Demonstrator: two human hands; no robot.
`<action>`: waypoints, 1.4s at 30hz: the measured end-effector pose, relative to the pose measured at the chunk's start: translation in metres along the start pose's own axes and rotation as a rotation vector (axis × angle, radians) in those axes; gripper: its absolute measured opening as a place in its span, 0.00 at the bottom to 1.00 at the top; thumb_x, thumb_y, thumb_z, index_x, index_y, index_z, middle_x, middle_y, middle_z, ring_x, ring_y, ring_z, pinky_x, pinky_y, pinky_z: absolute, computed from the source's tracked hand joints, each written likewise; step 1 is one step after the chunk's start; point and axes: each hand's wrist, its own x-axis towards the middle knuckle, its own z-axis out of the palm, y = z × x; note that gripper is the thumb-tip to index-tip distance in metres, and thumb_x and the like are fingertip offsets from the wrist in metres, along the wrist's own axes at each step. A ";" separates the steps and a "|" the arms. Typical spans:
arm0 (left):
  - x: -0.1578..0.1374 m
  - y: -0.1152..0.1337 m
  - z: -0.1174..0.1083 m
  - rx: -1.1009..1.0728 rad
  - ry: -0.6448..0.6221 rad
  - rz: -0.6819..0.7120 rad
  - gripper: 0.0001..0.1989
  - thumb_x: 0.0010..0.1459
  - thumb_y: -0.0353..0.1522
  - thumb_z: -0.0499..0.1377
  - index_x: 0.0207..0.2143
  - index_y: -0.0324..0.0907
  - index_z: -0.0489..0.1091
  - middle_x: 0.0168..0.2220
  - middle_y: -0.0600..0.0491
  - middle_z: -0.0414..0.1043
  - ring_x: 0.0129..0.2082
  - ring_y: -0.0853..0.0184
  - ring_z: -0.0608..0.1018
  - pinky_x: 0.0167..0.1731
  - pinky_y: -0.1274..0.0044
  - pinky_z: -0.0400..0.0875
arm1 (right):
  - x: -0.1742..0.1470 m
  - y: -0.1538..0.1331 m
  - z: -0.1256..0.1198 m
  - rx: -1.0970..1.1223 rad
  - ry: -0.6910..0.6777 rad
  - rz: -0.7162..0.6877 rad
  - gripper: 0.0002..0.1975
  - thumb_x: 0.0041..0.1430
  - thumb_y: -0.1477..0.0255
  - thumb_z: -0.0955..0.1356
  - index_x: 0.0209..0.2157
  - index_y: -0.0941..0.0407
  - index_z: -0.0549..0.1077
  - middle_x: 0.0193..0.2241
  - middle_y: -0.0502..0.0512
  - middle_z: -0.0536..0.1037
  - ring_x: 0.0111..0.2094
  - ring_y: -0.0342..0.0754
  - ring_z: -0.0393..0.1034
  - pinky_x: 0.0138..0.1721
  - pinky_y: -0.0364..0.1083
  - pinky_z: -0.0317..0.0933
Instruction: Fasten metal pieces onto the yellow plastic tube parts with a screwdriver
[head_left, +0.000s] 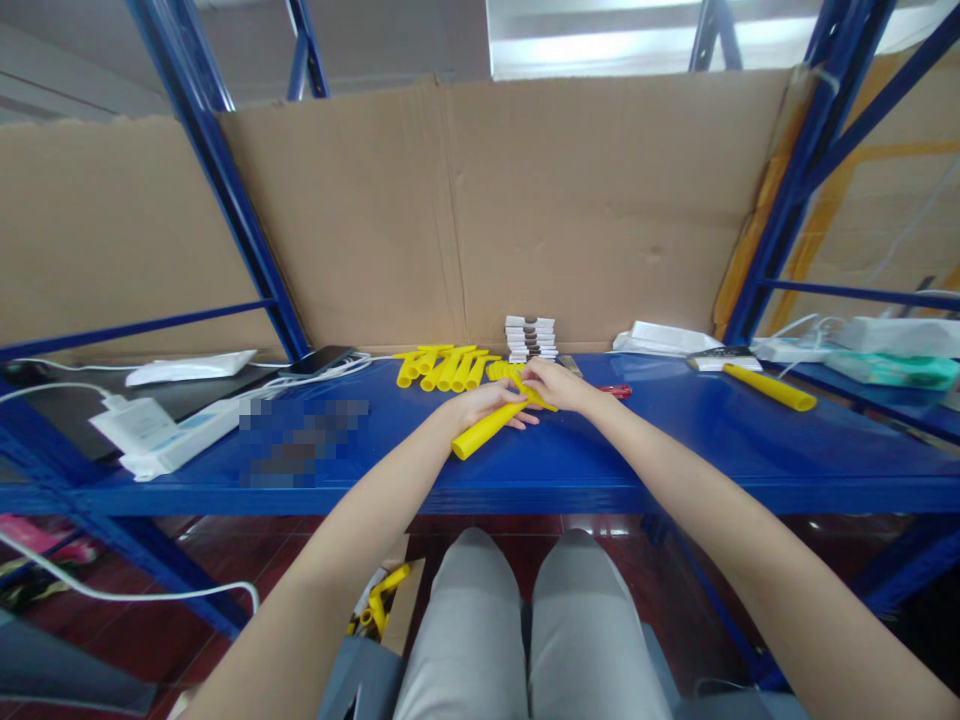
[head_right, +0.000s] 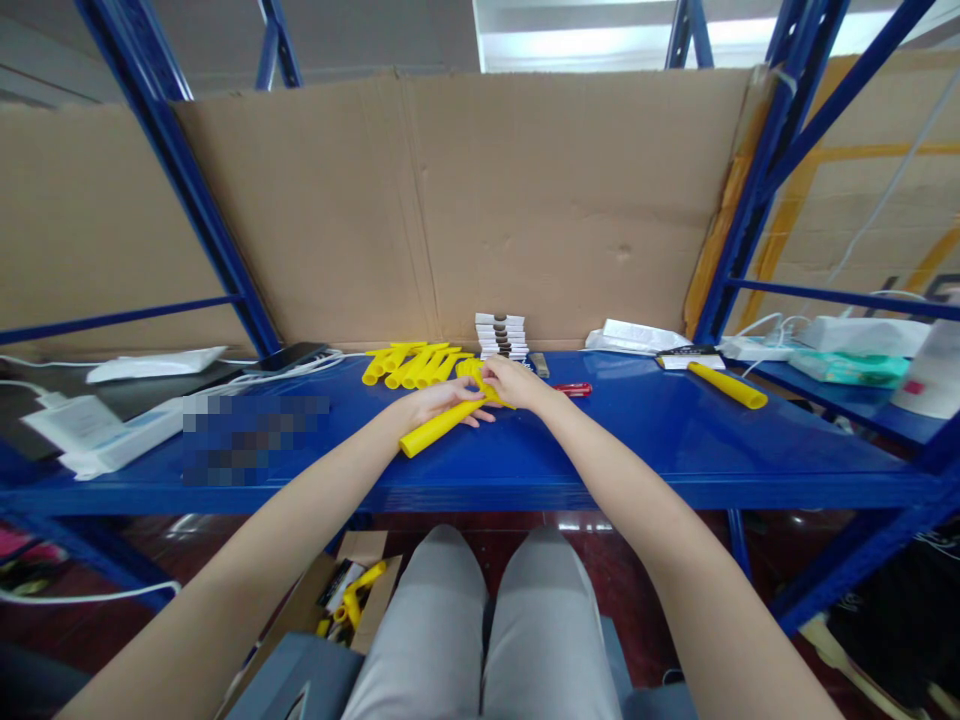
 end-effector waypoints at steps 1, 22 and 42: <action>0.000 0.000 0.000 0.003 0.004 -0.002 0.17 0.56 0.25 0.61 0.48 0.38 0.65 0.44 0.40 0.77 0.35 0.60 0.82 0.34 0.73 0.77 | 0.000 0.000 0.000 -0.008 0.001 -0.004 0.04 0.58 0.79 0.63 0.31 0.57 0.68 0.32 0.55 0.72 0.33 0.45 0.65 0.37 0.44 0.59; 0.002 0.000 0.002 0.023 0.051 0.002 0.19 0.55 0.24 0.60 0.48 0.39 0.59 0.48 0.36 0.75 0.31 0.59 0.83 0.23 0.77 0.73 | 0.000 -0.005 -0.002 -0.178 -0.116 0.044 0.07 0.57 0.76 0.68 0.38 0.58 0.67 0.37 0.57 0.74 0.32 0.45 0.67 0.32 0.42 0.53; 0.000 0.003 0.000 0.060 -0.035 -0.012 0.20 0.56 0.24 0.58 0.52 0.38 0.62 0.45 0.38 0.77 0.30 0.60 0.82 0.24 0.77 0.73 | -0.004 -0.013 -0.015 -0.152 -0.150 -0.017 0.08 0.61 0.77 0.60 0.36 0.57 0.69 0.37 0.58 0.75 0.34 0.46 0.66 0.36 0.43 0.55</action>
